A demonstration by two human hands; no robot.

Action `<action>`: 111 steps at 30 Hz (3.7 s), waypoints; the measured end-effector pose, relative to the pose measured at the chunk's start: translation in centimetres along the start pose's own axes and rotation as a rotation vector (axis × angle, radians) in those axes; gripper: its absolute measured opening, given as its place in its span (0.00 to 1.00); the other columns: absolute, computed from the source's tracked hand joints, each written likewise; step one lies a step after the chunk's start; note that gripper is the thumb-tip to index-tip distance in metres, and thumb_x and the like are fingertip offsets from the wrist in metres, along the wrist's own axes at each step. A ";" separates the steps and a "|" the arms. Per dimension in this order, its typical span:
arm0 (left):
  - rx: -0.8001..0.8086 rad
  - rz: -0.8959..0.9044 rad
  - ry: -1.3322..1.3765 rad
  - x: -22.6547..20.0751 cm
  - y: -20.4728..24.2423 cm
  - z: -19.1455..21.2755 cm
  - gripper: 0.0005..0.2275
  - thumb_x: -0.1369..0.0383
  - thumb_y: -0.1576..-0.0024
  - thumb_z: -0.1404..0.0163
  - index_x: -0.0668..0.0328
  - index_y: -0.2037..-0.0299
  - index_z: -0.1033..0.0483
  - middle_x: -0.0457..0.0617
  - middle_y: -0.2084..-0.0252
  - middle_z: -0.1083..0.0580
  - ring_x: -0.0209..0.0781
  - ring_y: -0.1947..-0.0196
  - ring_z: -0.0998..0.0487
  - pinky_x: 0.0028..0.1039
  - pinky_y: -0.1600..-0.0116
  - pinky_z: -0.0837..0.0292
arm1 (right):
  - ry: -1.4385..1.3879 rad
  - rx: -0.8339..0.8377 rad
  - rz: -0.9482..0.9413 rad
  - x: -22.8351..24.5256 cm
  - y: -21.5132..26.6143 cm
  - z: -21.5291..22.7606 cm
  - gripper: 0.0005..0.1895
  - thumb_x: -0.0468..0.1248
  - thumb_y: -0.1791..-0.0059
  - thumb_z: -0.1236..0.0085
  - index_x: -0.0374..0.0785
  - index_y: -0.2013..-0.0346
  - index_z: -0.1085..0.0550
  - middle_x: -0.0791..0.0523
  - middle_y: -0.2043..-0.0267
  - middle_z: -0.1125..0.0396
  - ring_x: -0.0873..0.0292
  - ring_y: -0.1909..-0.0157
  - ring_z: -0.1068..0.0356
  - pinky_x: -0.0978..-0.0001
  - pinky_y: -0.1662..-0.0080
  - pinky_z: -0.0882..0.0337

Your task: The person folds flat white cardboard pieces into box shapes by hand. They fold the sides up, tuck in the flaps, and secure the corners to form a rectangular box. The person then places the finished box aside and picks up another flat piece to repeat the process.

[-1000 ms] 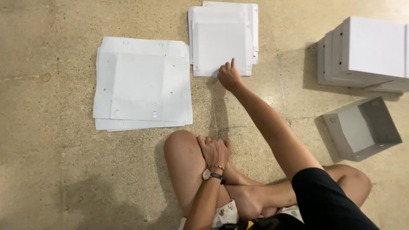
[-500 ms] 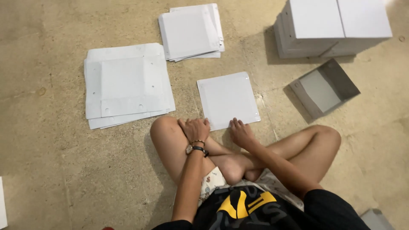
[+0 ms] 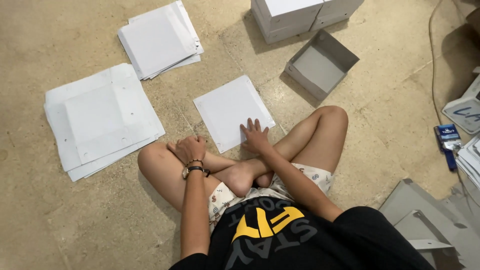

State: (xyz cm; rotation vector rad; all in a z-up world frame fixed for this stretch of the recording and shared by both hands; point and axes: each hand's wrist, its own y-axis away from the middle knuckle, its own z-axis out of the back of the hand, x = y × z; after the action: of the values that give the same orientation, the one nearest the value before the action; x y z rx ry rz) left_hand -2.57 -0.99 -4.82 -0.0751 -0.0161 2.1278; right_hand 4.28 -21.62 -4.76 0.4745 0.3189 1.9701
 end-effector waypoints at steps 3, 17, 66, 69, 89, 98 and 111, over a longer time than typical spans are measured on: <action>0.001 0.056 0.071 0.3 -0.8 -2.2 0.16 0.53 0.50 0.63 0.44 0.81 0.24 0.43 0.77 0.25 0.43 0.64 0.25 0.47 0.39 0.64 | 0.019 0.041 -0.008 -0.1 -0.2 0.4 0.36 0.50 0.58 0.48 0.52 0.37 0.47 0.49 0.32 0.61 0.41 0.33 0.62 0.31 0.47 0.49; 0.328 -0.125 0.141 -6.7 -3.3 0.1 0.26 0.52 0.44 0.66 0.53 0.37 0.53 0.54 0.35 0.52 0.65 0.37 0.55 0.59 0.41 0.54 | 0.019 0.222 -0.046 1.1 -1.0 1.4 0.41 0.64 0.53 0.73 0.49 0.34 0.67 0.47 0.31 0.80 0.40 0.32 0.84 0.35 0.41 0.67; 0.044 -0.246 0.273 -7.7 -4.5 -4.3 0.26 0.48 0.45 0.68 0.47 0.38 0.47 0.50 0.35 0.50 0.54 0.35 0.56 0.43 0.35 0.66 | 0.100 -0.238 0.260 1.4 -15.3 3.3 0.30 0.60 0.51 0.79 0.58 0.36 0.54 0.62 0.32 0.62 0.56 0.31 0.71 0.50 0.37 0.77; 0.051 -0.246 0.275 -7.7 -4.5 -4.6 0.26 0.48 0.45 0.67 0.46 0.38 0.47 0.49 0.35 0.50 0.53 0.35 0.56 0.43 0.35 0.67 | 0.091 -0.228 0.257 1.4 -15.4 3.3 0.30 0.60 0.51 0.79 0.58 0.36 0.53 0.61 0.32 0.61 0.56 0.31 0.70 0.50 0.37 0.77; 0.003 -0.246 0.269 -7.8 -4.5 -4.8 0.26 0.48 0.45 0.66 0.46 0.38 0.47 0.49 0.35 0.50 0.52 0.34 0.56 0.42 0.35 0.65 | 0.073 -0.289 0.292 1.3 -15.4 3.3 0.30 0.59 0.50 0.76 0.56 0.36 0.52 0.59 0.32 0.59 0.54 0.31 0.67 0.47 0.37 0.73; -0.007 -0.243 0.283 -7.8 -4.5 -4.6 0.26 0.49 0.46 0.65 0.46 0.38 0.46 0.49 0.35 0.49 0.53 0.35 0.54 0.43 0.35 0.64 | 0.073 -0.256 0.277 1.3 -15.4 3.2 0.30 0.59 0.51 0.77 0.56 0.36 0.52 0.60 0.32 0.60 0.55 0.31 0.68 0.48 0.37 0.75; 0.013 -0.238 0.275 -7.9 -4.6 -4.6 0.26 0.48 0.45 0.66 0.45 0.38 0.46 0.49 0.35 0.49 0.53 0.35 0.55 0.43 0.35 0.64 | 0.073 -0.288 0.285 1.3 -15.5 3.0 0.30 0.59 0.51 0.76 0.57 0.36 0.51 0.60 0.32 0.59 0.55 0.31 0.68 0.49 0.37 0.76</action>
State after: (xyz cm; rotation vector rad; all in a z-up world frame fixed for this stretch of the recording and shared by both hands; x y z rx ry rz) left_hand 5.72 -5.31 -8.83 -0.3407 0.1448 1.8644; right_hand 17.57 -13.80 -8.43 0.2723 0.0087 2.2696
